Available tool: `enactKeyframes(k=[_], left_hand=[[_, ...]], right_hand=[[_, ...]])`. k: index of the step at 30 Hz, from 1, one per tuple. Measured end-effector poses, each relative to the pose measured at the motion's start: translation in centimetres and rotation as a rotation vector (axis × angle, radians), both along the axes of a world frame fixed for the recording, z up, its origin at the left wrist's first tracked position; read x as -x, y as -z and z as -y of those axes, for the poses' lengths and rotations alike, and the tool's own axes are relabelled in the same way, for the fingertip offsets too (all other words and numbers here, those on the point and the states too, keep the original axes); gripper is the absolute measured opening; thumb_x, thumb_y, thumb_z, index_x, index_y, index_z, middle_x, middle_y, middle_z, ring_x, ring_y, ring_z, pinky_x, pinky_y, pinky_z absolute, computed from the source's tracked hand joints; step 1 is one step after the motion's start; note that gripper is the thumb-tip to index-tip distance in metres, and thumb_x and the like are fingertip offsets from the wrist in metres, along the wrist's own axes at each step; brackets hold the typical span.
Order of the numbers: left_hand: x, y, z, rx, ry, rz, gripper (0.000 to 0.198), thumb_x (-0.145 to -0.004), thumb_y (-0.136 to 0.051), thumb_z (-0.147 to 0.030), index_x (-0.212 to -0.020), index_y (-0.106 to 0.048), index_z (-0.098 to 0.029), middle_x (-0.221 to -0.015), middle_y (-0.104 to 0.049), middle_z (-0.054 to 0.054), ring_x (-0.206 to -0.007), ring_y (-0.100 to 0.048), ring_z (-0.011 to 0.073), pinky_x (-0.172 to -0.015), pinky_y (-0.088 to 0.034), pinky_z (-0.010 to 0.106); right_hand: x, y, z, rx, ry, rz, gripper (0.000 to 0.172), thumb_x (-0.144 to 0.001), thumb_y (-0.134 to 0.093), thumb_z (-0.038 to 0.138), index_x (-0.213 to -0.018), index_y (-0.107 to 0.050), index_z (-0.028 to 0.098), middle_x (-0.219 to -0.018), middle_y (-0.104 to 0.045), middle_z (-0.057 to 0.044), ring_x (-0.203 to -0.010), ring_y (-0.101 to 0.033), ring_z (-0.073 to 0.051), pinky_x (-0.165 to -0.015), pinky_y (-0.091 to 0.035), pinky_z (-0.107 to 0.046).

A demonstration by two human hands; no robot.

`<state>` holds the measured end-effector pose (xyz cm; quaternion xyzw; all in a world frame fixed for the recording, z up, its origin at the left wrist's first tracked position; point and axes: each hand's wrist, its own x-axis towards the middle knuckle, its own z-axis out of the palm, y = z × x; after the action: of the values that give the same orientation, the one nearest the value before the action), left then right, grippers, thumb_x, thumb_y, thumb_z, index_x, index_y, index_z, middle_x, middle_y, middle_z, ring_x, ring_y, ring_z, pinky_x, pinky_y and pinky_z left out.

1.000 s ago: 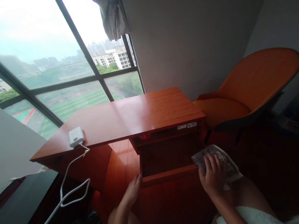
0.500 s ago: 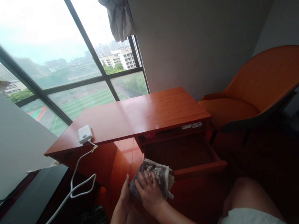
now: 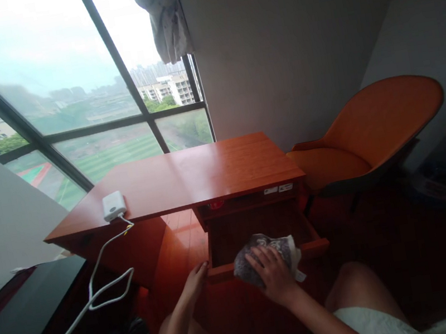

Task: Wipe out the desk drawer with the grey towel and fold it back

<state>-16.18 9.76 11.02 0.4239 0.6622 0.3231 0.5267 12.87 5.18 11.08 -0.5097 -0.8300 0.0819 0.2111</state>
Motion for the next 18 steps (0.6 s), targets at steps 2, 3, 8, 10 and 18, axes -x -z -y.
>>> enactKeyframes(k=[2,3,8,10,18], left_hand=[[-0.1,0.6,-0.3,-0.017,-0.022,-0.012,0.064,-0.071,-0.060,-0.059,-0.113,-0.065,-0.011,-0.105,-0.073,0.013,-0.090,-0.069,0.0245,-0.073,-0.053,0.031],[-0.1,0.8,-0.4,-0.025,-0.035,-0.006,0.064,-0.071,-0.061,-0.058,-0.113,-0.065,-0.011,-0.108,-0.072,0.014,-0.092,-0.069,0.0249,-0.074,-0.054,0.031],[-0.3,1.5,-0.3,-0.094,-0.039,-0.014,0.063,-0.070,-0.058,-0.060,-0.107,-0.068,-0.010,-0.113,-0.071,0.015,-0.107,-0.064,0.0302,-0.082,-0.053,0.033],[-0.5,1.3,0.0,-0.138,-0.033,-0.032,0.064,-0.071,-0.056,-0.063,-0.104,-0.069,-0.010,-0.110,-0.072,0.014,-0.110,-0.062,0.0322,-0.088,-0.052,0.036],[-1.0,0.8,0.5,-0.164,-0.007,-0.050,0.069,-0.072,-0.049,-0.070,-0.103,-0.069,-0.012,-0.103,-0.074,0.013,-0.113,-0.060,0.0361,-0.095,-0.048,0.044]], right_hand=[[-4.6,1.1,0.3,-0.107,0.121,0.035,0.069,-0.077,-0.056,0.031,-0.142,-0.033,0.029,-0.143,-0.049,-0.008,-0.134,-0.038,-0.029,-0.116,-0.016,-0.051],[-6.8,1.6,0.5,-0.153,0.188,0.052,0.069,-0.075,-0.057,0.028,-0.141,-0.037,0.027,-0.140,-0.052,-0.009,-0.132,-0.040,-0.029,-0.116,-0.015,-0.052],[-13.5,3.3,0.4,-0.330,0.493,-0.059,0.062,-0.071,-0.059,0.028,-0.132,-0.047,0.021,-0.130,-0.056,-0.012,-0.126,-0.045,-0.031,-0.112,-0.025,-0.056],[-13.8,3.9,0.0,-0.351,0.587,-0.240,0.058,-0.073,-0.055,0.030,-0.130,-0.048,0.019,-0.131,-0.054,-0.014,-0.126,-0.045,-0.031,-0.109,-0.032,-0.053],[-15.4,6.1,-0.9,0.059,1.012,-1.209,0.057,-0.069,-0.057,0.051,-0.112,-0.060,0.014,-0.107,-0.067,-0.013,-0.098,-0.063,-0.030,-0.092,-0.048,-0.047]])
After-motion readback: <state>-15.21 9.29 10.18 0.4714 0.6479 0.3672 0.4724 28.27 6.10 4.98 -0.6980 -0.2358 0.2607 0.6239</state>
